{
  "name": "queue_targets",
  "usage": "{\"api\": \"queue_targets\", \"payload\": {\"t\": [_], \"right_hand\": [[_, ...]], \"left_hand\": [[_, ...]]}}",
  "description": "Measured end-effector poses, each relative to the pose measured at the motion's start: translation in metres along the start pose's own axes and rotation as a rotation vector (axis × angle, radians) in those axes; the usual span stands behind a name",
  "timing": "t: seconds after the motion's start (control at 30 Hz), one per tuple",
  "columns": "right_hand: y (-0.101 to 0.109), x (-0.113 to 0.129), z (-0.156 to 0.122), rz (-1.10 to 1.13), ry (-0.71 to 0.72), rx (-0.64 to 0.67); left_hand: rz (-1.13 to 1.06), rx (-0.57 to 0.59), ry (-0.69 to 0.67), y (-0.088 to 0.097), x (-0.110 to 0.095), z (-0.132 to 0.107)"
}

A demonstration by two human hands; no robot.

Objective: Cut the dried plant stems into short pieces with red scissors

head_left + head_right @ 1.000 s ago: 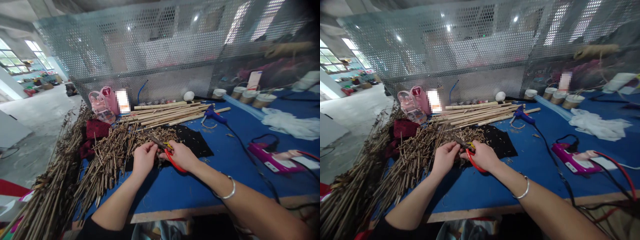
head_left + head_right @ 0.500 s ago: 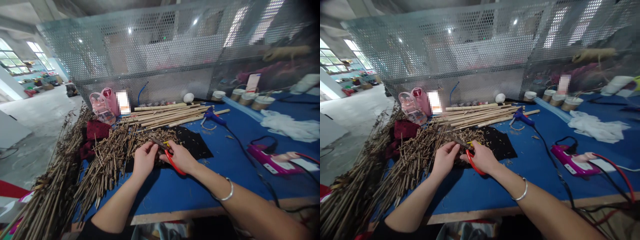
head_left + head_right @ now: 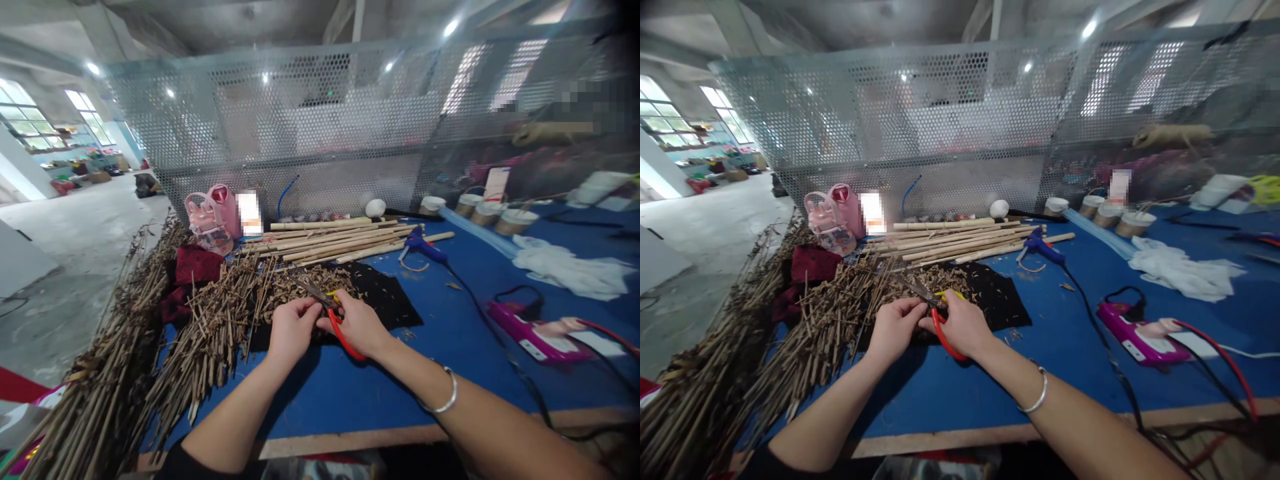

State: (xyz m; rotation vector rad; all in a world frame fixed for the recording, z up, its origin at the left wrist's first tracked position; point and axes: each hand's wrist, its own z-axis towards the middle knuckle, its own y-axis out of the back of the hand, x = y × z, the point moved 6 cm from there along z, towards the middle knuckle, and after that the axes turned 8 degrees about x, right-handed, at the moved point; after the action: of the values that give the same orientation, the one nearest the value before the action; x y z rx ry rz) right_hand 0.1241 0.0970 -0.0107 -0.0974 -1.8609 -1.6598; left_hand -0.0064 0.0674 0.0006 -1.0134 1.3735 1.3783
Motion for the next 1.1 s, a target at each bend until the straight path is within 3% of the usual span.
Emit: {"api": "queue_targets", "payload": {"t": [0.27,0.43,0.83,1.1], "right_hand": [[-0.003,-0.003,0.004,-0.031,-0.014,0.032],[0.003,0.006,0.002,-0.078,0.073,-0.034],[-0.003,-0.002,0.005,-0.046,-0.004,0.033],[-0.001,0.002,0.002,-0.058,0.041,0.009]], "left_hand": [[-0.054,-0.062,-0.029,0.006,0.011,0.004],[0.023,-0.087,-0.055,0.010,0.009,0.005],[0.025,-0.136,-0.083,0.013,0.012,0.006],[0.078,-0.122,-0.062,0.015,0.011,0.006]]}}
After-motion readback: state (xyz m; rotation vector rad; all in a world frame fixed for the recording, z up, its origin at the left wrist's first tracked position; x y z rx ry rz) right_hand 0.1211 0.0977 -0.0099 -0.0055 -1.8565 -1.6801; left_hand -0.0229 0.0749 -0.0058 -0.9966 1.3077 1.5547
